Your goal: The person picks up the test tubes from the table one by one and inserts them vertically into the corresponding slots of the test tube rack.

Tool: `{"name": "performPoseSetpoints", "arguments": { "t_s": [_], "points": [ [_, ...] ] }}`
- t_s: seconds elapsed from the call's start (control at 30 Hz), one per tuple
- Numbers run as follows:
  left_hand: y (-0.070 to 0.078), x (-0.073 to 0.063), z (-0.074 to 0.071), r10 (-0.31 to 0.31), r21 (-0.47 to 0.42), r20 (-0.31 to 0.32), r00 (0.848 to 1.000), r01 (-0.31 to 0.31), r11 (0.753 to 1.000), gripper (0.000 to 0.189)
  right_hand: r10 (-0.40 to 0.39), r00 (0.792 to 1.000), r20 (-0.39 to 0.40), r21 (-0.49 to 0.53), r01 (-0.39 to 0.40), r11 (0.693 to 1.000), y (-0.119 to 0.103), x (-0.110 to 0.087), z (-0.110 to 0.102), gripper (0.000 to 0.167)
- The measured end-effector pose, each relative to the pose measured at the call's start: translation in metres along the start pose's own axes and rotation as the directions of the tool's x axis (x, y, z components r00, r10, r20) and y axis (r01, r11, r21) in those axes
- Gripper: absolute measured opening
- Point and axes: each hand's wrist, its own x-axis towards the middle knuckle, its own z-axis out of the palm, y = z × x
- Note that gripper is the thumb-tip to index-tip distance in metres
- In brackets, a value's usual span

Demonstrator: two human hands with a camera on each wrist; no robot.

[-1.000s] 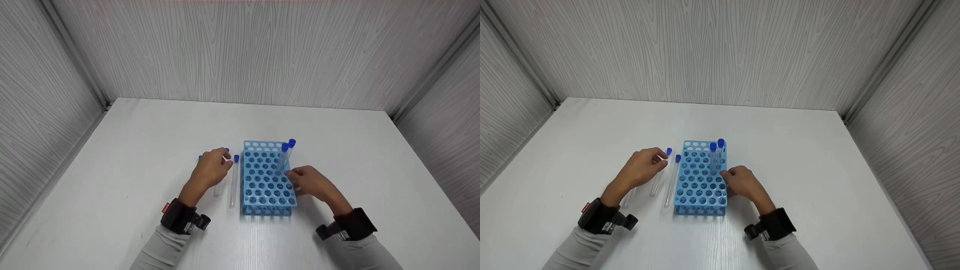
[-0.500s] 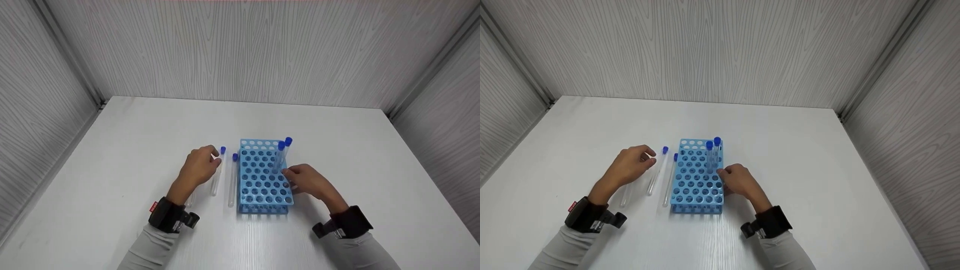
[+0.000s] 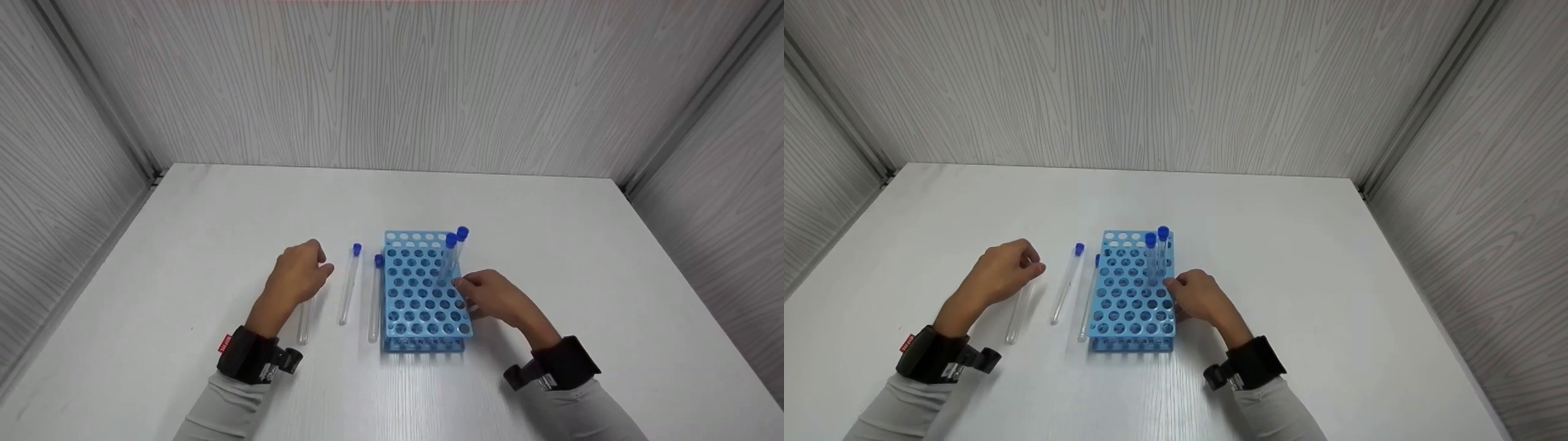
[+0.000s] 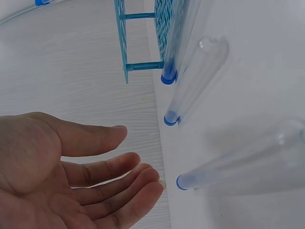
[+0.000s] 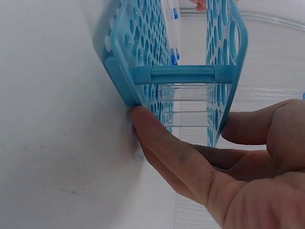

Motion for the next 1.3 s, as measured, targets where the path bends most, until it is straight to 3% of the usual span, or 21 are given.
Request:
{"name": "performPoseSetpoints", "arguments": {
  "t_s": [0.2,0.57,0.77,1.13,1.3],
  "points": [
    [-0.008,-0.001,-0.009,0.014,-0.007,0.011,1.000,-0.014,1.000,0.023,0.001,1.000,-0.002,0.005,-0.001,1.000,0.000,0.000,0.000,0.041],
    [-0.026,-0.003,-0.021,-0.083,0.060,0.084,0.993,0.078,0.995,0.036,-0.016,1.000,0.007,0.005,0.016,1.000,-0.001,0.000,-0.001,0.040],
    [-0.030,0.001,-0.013,-0.114,0.057,0.103,0.988,0.108,0.992,0.034,-0.004,1.000,-0.004,-0.004,0.004,1.000,-0.001,0.000,-0.001,0.040],
    [-0.026,0.003,0.001,-0.158,0.040,0.152,0.976,0.154,0.987,0.031,0.009,1.000,-0.002,0.000,-0.009,1.000,-0.001,0.000,-0.001,0.040],
    [-0.025,0.002,0.005,-0.146,0.023,0.141,0.979,0.144,0.989,0.026,-0.019,1.000,0.005,-0.003,0.019,1.000,-0.001,-0.001,-0.001,0.039]
  ]
}}
